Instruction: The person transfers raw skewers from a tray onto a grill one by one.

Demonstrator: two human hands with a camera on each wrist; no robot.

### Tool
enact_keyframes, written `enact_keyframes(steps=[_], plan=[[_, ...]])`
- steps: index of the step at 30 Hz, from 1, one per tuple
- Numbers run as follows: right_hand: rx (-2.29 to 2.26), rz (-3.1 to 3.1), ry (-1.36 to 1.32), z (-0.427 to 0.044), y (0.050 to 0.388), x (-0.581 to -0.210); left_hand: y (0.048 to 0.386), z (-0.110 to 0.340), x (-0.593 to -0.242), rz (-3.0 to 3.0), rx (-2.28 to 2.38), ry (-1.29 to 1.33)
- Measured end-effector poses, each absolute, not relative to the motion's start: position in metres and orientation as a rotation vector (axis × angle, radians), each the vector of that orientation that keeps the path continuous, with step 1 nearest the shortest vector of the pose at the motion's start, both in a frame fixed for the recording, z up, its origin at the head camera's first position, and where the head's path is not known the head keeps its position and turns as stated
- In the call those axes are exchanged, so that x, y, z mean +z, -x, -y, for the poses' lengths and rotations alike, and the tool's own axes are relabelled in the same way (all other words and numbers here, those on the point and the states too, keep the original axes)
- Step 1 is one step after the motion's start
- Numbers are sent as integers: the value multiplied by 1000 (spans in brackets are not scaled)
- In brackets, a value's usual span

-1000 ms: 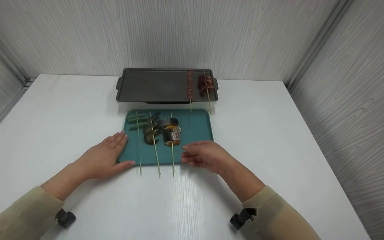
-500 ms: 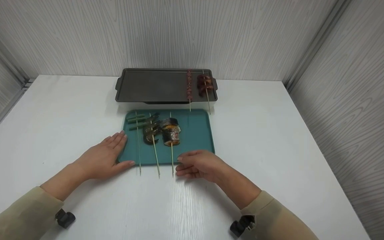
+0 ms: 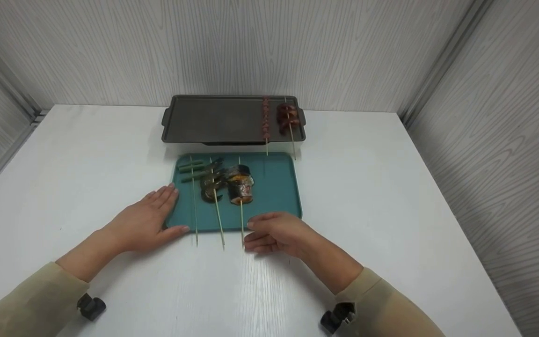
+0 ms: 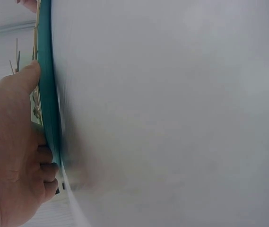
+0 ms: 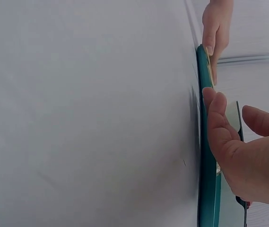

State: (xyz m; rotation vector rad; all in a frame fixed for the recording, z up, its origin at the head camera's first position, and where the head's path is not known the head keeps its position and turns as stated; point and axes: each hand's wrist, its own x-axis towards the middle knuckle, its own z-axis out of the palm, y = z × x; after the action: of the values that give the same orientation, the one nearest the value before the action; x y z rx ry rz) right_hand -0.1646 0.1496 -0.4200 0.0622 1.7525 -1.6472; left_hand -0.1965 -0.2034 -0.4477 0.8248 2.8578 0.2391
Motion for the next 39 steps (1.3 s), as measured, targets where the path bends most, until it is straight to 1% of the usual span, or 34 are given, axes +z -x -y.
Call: enact_keyframes(steps=[39], plan=[[-1682,-1677,-79,-141,165,-427,195,203,-447,-2847,239,-805]])
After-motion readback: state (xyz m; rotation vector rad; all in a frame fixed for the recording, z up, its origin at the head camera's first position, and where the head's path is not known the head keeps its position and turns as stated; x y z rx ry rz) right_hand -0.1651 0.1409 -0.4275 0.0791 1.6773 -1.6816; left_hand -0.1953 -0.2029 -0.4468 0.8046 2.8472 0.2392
